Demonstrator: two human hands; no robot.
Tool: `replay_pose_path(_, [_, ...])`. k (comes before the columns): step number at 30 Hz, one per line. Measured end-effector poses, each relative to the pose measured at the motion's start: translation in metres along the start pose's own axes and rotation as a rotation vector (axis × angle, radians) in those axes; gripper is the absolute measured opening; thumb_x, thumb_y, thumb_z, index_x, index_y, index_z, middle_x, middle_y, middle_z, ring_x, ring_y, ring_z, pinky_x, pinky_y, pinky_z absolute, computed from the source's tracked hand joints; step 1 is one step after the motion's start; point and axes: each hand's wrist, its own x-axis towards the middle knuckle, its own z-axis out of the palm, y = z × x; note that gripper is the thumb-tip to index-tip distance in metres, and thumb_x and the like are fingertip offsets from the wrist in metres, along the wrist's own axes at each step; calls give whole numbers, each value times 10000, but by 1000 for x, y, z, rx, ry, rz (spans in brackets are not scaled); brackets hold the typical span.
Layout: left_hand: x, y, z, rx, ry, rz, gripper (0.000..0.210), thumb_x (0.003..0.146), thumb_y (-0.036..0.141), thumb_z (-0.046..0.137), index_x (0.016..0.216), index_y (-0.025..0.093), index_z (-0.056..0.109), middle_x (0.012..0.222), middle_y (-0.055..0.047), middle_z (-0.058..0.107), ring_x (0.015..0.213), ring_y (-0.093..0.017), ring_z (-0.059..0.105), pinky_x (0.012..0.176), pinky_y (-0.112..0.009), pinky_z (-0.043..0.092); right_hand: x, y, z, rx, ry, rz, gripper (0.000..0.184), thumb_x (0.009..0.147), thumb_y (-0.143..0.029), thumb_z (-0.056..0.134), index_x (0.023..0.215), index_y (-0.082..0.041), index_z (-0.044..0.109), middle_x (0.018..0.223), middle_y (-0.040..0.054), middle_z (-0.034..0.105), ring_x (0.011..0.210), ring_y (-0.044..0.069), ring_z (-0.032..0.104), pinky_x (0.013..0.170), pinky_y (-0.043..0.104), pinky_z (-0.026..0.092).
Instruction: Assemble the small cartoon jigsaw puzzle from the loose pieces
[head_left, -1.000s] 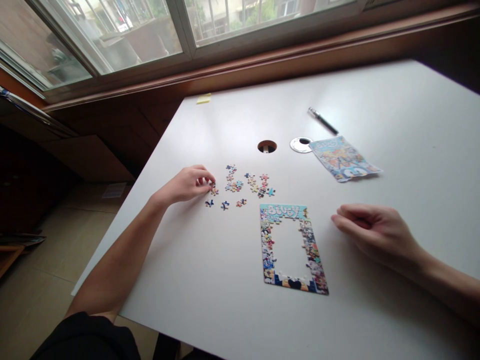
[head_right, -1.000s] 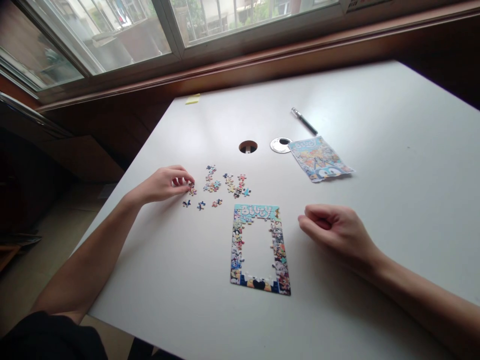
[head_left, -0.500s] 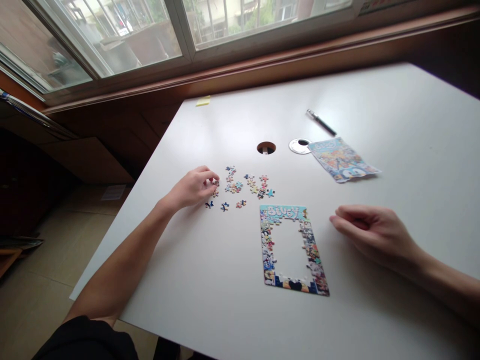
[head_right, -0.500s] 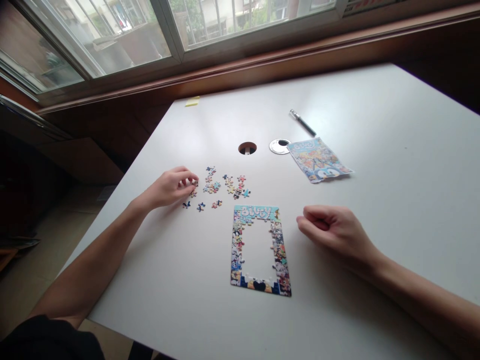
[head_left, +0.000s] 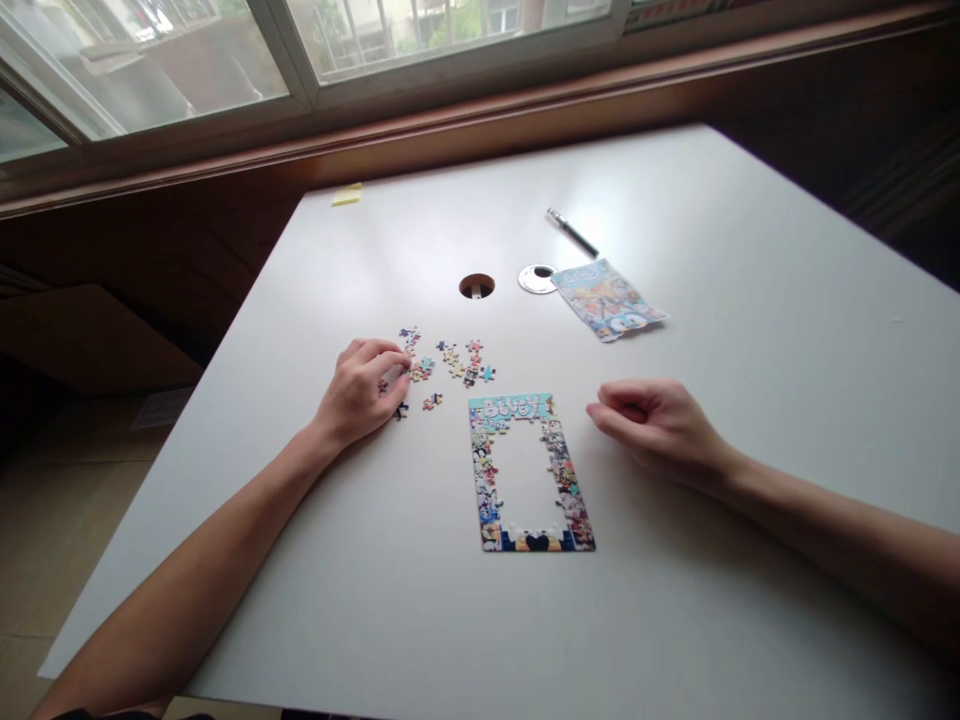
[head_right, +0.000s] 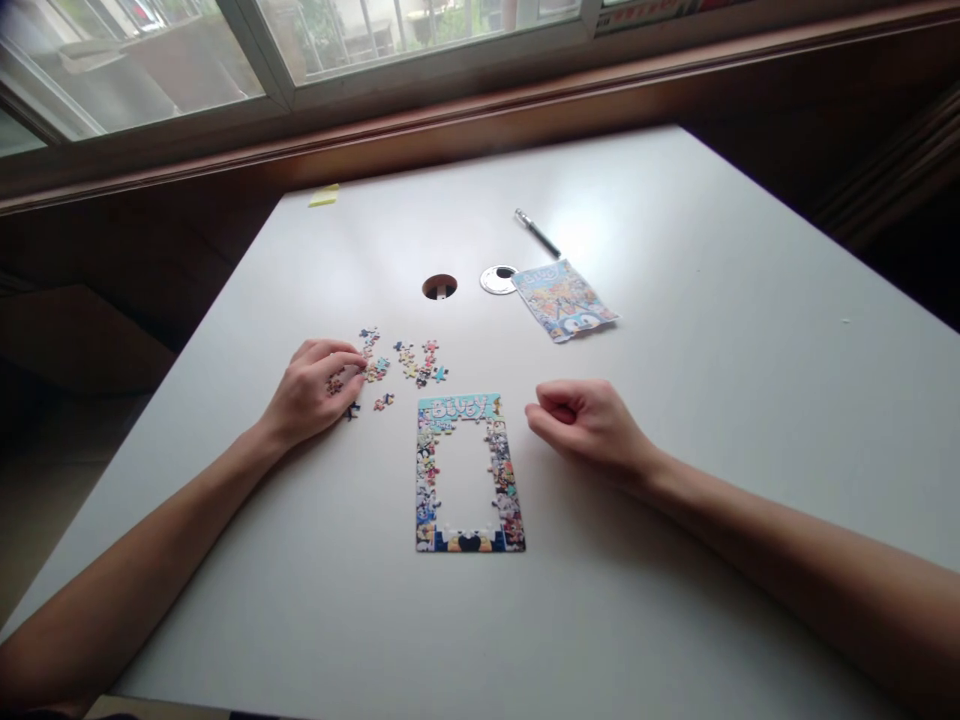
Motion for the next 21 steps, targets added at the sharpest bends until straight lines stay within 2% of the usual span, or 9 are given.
replay_pose_path(14, [0,-3,-2,-71,5,29,169,865,227,609,990,214,722,1069,-53,649,1047,-227,550,996,-393,454,0,-2,0,15,0,-12,437,823,-267,560,590,-229,193,591,-51,184,543,94,199,497,276,194])
replay_pose_path(17, [0,-4,-2,-91,35,0,208,841,193,616,1019,214,721,1053,-48,654,1018,-222,556,981,-391,459,-1,-1,0,20,-7,-12,442,832,-271,561,595,-229,190,597,-49,183,546,96,199,498,278,196])
replay_pose_path(21, [1,-5,-3,-135,53,-67,189,840,167,606,963,212,741,1021,-51,655,1002,-220,559,959,-381,471,-1,2,-1,2,-14,-16,446,850,-289,564,599,-229,200,606,-47,175,552,100,198,499,279,196])
